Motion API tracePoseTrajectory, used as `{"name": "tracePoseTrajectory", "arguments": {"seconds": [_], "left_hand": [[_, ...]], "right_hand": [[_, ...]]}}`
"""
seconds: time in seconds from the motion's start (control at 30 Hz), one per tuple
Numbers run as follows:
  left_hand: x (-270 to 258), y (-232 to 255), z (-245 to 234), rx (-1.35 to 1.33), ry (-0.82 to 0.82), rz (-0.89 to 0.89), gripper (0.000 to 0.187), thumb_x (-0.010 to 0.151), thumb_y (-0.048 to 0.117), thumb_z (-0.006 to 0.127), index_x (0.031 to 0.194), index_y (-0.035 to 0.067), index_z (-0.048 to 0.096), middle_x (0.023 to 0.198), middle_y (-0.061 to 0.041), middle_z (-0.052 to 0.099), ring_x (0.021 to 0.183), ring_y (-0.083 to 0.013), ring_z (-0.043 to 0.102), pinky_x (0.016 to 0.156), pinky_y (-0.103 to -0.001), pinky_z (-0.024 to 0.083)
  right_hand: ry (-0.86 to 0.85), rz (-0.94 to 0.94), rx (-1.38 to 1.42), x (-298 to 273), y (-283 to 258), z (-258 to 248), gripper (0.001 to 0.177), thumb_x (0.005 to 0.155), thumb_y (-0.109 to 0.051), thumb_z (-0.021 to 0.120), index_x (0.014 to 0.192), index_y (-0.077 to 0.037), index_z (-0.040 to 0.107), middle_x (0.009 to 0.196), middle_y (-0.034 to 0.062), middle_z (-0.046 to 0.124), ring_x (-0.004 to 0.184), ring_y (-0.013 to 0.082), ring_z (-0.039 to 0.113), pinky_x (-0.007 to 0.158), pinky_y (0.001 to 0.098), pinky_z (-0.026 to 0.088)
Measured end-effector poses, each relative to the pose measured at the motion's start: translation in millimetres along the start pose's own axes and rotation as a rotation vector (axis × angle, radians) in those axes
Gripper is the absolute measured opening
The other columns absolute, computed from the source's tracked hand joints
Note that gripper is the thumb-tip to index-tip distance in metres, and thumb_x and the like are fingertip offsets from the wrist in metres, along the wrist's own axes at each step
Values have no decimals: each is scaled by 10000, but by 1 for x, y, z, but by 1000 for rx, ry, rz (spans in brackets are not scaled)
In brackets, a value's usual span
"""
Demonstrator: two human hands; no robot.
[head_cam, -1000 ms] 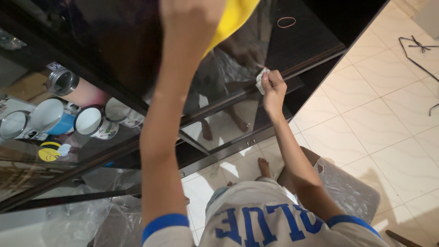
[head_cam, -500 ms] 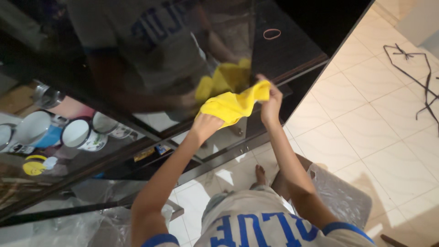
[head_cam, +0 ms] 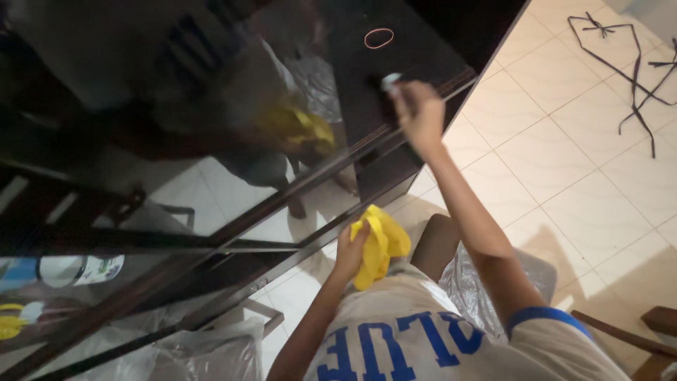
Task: The person cleans the interior and exterior surfaces of a dark wooden cabinet with a yellow cloth and a small piece of white paper.
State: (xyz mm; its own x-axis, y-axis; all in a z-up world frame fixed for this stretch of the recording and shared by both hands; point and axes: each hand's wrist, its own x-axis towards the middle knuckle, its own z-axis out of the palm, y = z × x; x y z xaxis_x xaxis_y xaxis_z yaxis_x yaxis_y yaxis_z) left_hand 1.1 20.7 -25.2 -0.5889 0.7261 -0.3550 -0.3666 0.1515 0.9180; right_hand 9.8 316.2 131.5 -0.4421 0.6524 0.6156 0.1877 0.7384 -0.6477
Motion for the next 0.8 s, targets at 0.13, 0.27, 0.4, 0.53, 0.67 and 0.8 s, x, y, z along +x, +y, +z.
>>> {"name": "tracePoseTrajectory", "arguments": {"seconds": [0.13, 0.27, 0.4, 0.53, 0.67, 0.8], "left_hand": [[41, -19, -2, -249, 36, -53, 374, 979, 217, 578, 1297, 25, 617, 1155, -87, 709, 1000, -197, 708, 872, -339, 583], [67, -30, -4, -423, 6, -142, 388, 1015, 282, 592, 1296, 15, 607, 1108, -114, 690, 927, -229, 694, 788, -384, 575], [69, -17, 9, -444, -85, -143, 396, 1014, 281, 598, 1307, 14, 608, 1125, -112, 689, 943, -223, 696, 803, -373, 582], [73, 9, 28, -523, -214, -156, 395, 1012, 277, 595, 1307, 14, 607, 1126, -111, 689, 946, -222, 694, 806, -371, 580], [90, 24, 42, -575, -237, -127, 393, 1011, 273, 593, 1307, 14, 607, 1127, -110, 689, 948, -221, 693, 808, -369, 579], [94, 24, 40, -582, -229, -121, 392, 1010, 269, 590, 1307, 15, 606, 1128, -109, 689, 950, -219, 692, 810, -368, 577]], "right_hand": [[-311, -305, 174, -24, -27, 22, 200, 856, 60, 648, 1042, -5, 689, 897, 178, 679, 848, 366, 691, 942, 469, 518], [-674, -359, 224, -31, -26, 28, 195, 869, 88, 651, 1034, -14, 676, 850, 136, 687, 867, 316, 724, 1284, 547, 307], [-563, -371, 36, -15, 11, 7, 563, 674, 137, 612, 1182, -79, 716, 1329, 170, 668, 1290, 425, 531, 1147, 454, 358], [-376, -292, -346, 1, 41, -3, 654, 669, 114, 646, 1306, -28, 688, 1451, 162, 584, 1419, 299, 495, 1252, 532, 175], [-635, -253, -101, -40, -11, 23, 676, 687, 114, 609, 1354, 6, 614, 1485, 177, 523, 1486, 313, 394, 1293, 514, 146], [-677, -252, -25, -32, -21, 4, 680, 660, 184, 517, 1264, -72, 696, 1475, 155, 572, 1463, 346, 359, 1228, 567, 93]]}}
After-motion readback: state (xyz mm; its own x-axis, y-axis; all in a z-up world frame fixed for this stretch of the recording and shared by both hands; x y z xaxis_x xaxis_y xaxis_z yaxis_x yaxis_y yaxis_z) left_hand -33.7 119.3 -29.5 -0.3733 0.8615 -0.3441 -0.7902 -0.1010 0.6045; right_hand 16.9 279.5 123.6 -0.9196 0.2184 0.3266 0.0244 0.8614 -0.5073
